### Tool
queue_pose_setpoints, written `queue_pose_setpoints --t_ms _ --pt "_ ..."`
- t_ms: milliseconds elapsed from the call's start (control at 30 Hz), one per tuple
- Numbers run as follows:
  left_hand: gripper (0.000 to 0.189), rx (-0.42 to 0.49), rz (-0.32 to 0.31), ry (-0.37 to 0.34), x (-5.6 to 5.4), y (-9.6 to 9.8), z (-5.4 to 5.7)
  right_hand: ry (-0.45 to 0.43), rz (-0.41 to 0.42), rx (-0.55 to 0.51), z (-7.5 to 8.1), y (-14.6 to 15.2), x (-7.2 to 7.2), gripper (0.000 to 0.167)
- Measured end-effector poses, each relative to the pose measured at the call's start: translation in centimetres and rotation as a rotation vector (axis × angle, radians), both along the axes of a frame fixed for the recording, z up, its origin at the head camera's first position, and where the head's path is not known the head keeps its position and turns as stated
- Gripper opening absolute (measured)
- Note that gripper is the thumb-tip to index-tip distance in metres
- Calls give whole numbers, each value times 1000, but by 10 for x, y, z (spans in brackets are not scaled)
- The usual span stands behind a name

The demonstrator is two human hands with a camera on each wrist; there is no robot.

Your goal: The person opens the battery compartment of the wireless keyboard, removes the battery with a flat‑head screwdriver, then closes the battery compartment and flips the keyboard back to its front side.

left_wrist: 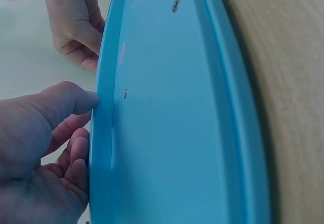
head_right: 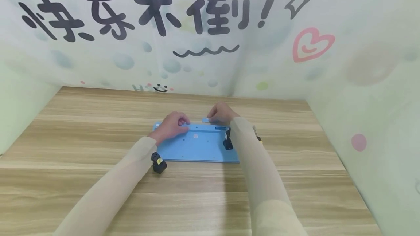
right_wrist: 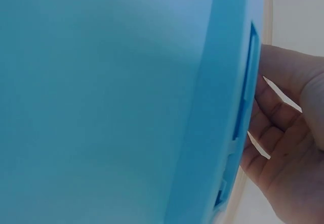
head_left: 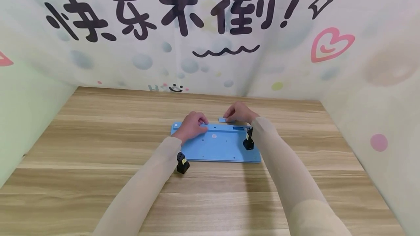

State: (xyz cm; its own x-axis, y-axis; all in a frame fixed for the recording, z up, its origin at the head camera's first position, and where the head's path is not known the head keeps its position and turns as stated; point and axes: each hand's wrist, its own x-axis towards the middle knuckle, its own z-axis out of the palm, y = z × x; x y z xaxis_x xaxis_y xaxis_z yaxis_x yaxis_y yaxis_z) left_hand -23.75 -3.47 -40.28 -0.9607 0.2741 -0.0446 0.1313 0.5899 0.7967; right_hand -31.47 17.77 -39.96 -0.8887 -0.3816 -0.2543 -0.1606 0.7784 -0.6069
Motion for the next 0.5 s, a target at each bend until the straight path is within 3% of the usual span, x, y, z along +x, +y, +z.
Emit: queue_pose_setpoints --t_ms 500 --pt "13 4 -2 7 -1 0 -2 18 96 -17 -1 3 1 13"
